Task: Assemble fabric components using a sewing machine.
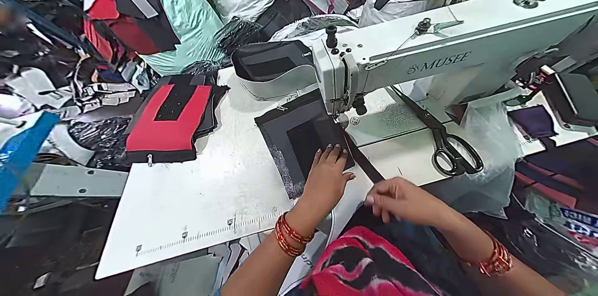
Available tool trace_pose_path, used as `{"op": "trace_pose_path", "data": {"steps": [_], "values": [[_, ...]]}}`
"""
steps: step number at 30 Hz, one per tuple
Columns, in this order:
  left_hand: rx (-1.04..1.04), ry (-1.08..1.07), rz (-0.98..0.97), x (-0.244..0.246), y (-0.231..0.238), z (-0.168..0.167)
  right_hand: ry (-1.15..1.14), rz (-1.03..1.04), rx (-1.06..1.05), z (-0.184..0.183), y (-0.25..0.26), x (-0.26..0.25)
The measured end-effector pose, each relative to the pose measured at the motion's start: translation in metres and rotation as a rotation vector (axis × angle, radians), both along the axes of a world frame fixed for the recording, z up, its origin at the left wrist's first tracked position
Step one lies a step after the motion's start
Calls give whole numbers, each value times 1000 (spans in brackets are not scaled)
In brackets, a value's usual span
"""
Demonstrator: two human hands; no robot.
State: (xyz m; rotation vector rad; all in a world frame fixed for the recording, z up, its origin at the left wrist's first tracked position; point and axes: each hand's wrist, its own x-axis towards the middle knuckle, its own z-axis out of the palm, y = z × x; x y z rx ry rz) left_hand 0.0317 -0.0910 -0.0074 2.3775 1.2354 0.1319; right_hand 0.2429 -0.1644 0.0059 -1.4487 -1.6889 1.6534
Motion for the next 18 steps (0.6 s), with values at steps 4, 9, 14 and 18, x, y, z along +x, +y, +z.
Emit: {"op": "trace_pose_path", "data": {"steps": [4,9,14,18], "values": [[23,81,2,6,-1,0,86,8,-148,-44,-38,-10],[149,386,-68,23,-14,2,512,-313,-182,-82,-51,-39],[266,404,-90,27,-14,-4,524,-233,-134,-82,-50,-43],[375,376,-94,28,-16,-12,479,-218,-118,-81,-48,-41]]}}
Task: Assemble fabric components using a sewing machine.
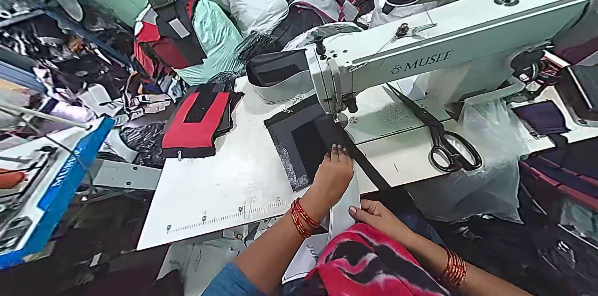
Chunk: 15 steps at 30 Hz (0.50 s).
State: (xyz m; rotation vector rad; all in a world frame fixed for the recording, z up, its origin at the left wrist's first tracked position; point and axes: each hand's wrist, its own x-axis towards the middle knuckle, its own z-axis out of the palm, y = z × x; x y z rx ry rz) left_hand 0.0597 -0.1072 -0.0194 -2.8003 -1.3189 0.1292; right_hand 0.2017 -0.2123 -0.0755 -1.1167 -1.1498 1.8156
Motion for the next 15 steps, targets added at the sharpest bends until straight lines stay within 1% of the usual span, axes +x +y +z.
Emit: {"op": "trace_pose_path", "data": {"steps": [3,4,6,7,8,11,13,15], "values": [[22,75,-22,1,-1,0,13,14,-12,-1,0,1],[30,55,-40,0,0,0,16,22,-5,-1,0,1],[2,-92,-34,-3,2,2,5,32,40,0,-1,3],[-78,-147,23,-1,0,7,-16,34,72,3,-2,4],[-170,-146,101,4,-4,16,-41,38,95,8,-2,5],[-418,-14,316,28,-8,40,-114,29,113,25,-1,7],[-490,27,396,41,-7,48,-204,42,94,34,0,7],[-523,32,444,47,-2,49,-306,84,94,41,1,8]]}}
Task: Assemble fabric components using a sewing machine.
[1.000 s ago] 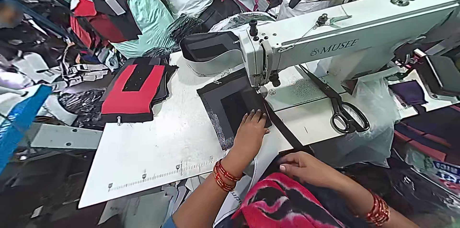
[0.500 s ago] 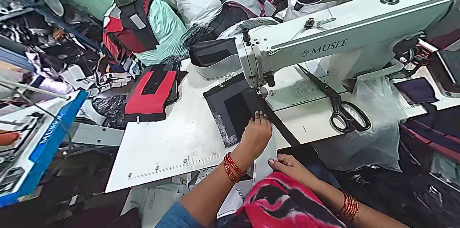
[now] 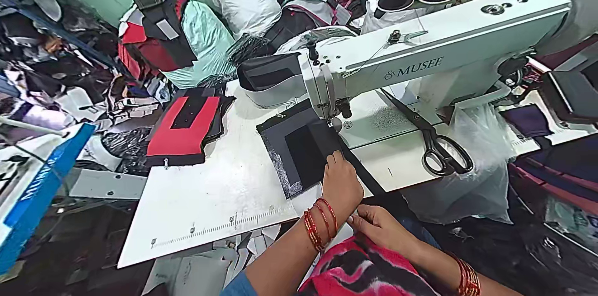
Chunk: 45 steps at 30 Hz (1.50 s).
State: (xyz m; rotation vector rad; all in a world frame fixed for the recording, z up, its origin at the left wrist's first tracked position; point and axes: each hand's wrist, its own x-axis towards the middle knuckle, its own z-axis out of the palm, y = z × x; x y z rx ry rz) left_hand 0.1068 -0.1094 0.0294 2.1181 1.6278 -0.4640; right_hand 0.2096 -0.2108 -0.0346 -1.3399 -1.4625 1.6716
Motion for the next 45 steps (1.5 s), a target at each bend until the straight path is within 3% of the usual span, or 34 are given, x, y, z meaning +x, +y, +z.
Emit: {"op": "trace_pose_path", "data": {"steps": [6,11,16,23,30,45], "values": [[-135,-68,50,-8,27,7,-204,228,16,30,35,25],[-103,-307,24,-35,30,-1,-534,-228,285,33,101,21],[-53,-498,21,-53,30,-10,-649,-311,330,14,141,-16],[3,-639,38,-62,26,-23,-439,-488,278,12,121,-11],[45,-659,9,-64,24,-27,-295,-478,264,6,104,-18],[-3,-407,-57,-44,23,-11,-248,-440,277,5,101,-16]]}}
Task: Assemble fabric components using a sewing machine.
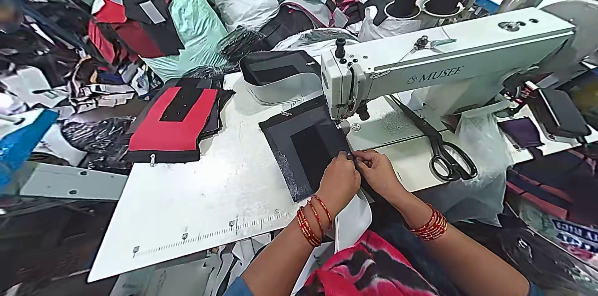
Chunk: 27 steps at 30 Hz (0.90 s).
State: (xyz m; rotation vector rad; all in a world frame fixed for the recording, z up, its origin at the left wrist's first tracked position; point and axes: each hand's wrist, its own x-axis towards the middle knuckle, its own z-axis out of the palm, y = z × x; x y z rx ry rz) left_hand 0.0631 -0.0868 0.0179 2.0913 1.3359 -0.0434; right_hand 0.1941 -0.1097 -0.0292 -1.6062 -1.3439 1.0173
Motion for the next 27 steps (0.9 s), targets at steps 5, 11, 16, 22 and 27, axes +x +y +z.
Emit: {"op": "trace_pose_path", "data": {"steps": [5,11,16,22,27], "values": [[-4,-12,22,0,-1,-2,-5,89,-64,5,3,7],[31,-94,36,-6,-8,-7,-110,194,-88,11,6,12],[45,-141,-44,-16,-18,-11,-370,327,-128,28,5,6],[191,-36,-142,-26,-22,-13,-616,383,-115,30,-1,-11],[470,-372,-141,-51,4,-35,-634,332,51,15,-6,-13]]}}
